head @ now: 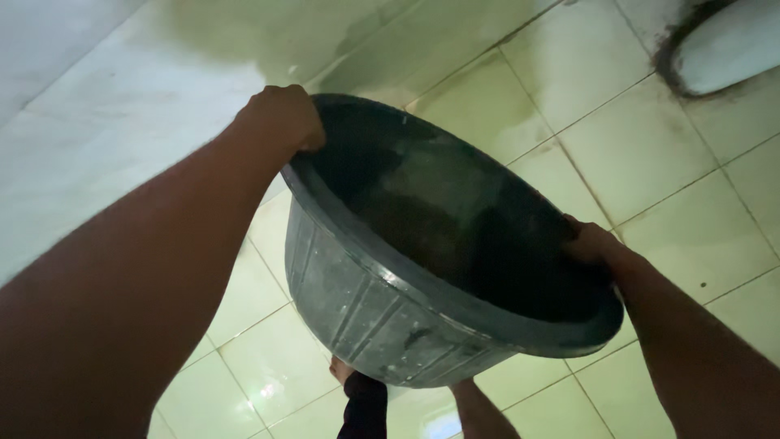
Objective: The person mops the bathroom floor using a mop, dipping it into a bucket of water and wringing it out between wipes.
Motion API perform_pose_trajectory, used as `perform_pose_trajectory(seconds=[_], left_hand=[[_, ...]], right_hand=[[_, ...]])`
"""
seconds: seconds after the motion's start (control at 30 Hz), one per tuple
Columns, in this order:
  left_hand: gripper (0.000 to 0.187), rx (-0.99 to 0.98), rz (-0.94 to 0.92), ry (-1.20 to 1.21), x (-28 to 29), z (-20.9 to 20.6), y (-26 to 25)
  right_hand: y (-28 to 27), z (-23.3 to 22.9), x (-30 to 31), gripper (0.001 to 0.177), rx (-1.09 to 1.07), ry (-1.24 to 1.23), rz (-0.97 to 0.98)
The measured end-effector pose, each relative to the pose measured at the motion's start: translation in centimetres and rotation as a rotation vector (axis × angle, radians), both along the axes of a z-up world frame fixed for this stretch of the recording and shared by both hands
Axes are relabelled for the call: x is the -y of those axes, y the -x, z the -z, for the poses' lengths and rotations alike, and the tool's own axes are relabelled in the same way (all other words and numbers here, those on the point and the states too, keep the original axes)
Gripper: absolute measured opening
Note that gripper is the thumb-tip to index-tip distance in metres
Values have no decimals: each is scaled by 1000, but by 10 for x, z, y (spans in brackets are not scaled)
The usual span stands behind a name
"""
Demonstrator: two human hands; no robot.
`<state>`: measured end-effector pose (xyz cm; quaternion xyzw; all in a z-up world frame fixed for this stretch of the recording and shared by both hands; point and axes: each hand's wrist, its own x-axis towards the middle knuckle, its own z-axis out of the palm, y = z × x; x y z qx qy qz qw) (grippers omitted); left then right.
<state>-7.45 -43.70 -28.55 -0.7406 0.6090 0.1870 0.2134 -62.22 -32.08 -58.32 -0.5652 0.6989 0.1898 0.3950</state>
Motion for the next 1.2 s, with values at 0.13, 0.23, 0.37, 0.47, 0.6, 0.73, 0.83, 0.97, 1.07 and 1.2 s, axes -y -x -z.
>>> perform_pose_trajectory(seconds=[0.13,0.23,0.37,0.47,0.6,0.73,0.83,0.97,1.07,1.2], left_hand=[[42,1,51,7,21,-8,25],[42,5,88,2,36,-14,44],[42,1,152,12,57,-23,70],[42,-14,201,34,74,-28,85],[42,-26,258,84,106,-36,113],[42,-18,293,114,132,-45,129],[42,-13,309,130,142,-47,135],[42,-12,340,134,153,-52,146],[42,-15,356,130,155,-54,154],[42,-7,372,136,162,-66,159]], right_hand=[[29,6,18,79,-53,-11,-57],[45,-1,31,84,-83,-22,-133],[64,-30,40,83,-40,-75,22],[83,-30,46,80,29,-67,32],[105,-14,43,81,84,-92,127],[110,-11,42,79,143,-85,145],[104,-19,41,76,195,-101,177],[81,-50,39,79,218,-185,211],[59,-90,33,79,272,-268,332],[46,-132,30,77,406,-359,488]])
